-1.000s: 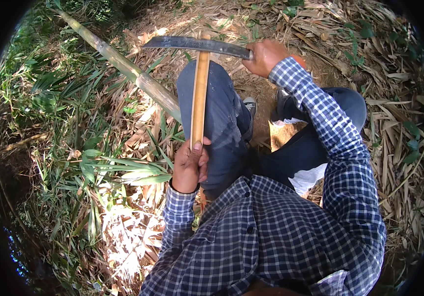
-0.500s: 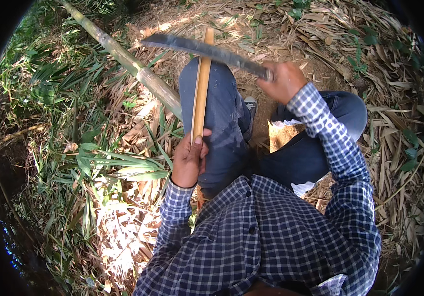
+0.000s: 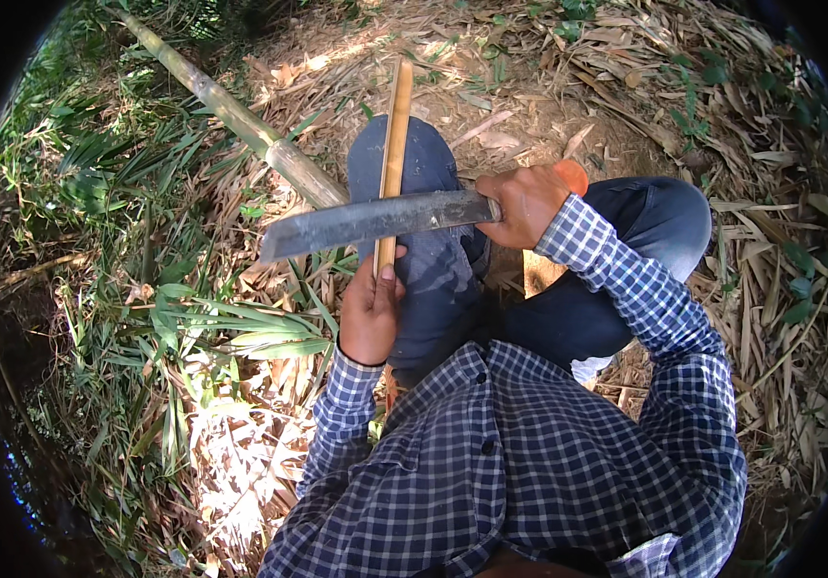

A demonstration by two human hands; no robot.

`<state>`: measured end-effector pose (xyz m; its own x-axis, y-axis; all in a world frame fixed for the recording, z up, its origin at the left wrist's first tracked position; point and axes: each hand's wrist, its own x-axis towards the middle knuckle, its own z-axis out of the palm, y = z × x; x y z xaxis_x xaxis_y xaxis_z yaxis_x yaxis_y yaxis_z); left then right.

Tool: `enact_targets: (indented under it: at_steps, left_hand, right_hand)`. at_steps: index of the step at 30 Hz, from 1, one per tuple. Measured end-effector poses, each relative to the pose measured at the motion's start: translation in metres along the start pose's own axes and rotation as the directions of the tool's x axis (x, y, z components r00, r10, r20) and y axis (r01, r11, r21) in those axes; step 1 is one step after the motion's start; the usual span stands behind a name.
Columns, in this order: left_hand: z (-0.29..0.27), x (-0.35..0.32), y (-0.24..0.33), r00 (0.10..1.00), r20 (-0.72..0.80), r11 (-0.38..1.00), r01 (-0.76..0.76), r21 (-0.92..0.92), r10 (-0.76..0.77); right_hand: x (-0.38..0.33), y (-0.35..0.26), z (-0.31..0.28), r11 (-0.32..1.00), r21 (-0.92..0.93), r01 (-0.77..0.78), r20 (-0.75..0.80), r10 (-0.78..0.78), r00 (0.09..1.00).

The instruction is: The person sits on the ground and uses a machete to shave a long piece of bamboo. They hold the bamboo vertically with one hand and repeatedly strike it with the machete to remove the outer layer.

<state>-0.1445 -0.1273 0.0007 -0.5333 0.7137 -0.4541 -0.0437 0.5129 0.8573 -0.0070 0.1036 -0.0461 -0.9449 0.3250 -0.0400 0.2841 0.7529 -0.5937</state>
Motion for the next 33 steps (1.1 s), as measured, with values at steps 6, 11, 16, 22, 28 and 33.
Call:
enact_targets:
  at_steps: [6,11,16,22,28,33]
  left_hand:
    - [0.001,-0.002,0.010,0.999,-0.015,0.998,0.031,0.058,-0.031]
    - [0.001,-0.008,0.006,1.000,-0.003,0.998,0.028,0.058,-0.028]
    - [0.002,-0.009,0.004,1.000,-0.015,0.997,-0.003,0.077,0.004]
    - [0.004,-0.010,-0.003,1.000,0.013,1.000,0.003,-0.024,-0.003]
    - [-0.006,-0.009,0.010,0.961,0.187,0.892,0.259,-0.370,-0.202]
    - [-0.001,0.002,0.014,0.954,0.214,0.841,0.288,-0.457,-0.210]
  right_hand:
    - [0.030,0.023,-0.007,0.986,-0.008,-0.167,-0.088,0.166,0.982]
    - [0.033,0.034,-0.008,0.990,-0.119,-0.080,-0.041,0.076,0.996]
    - [0.056,0.034,-0.024,0.935,-0.007,-0.354,0.078,0.354,0.932]
    - [0.080,0.076,-0.022,0.909,-0.038,-0.416,-0.003,0.416,0.909]
    - [0.042,0.039,-0.022,0.899,0.200,-0.389,-0.095,0.413,0.906]
    - [-0.011,-0.013,0.006,0.991,0.096,-0.090,0.005,0.089,0.996]
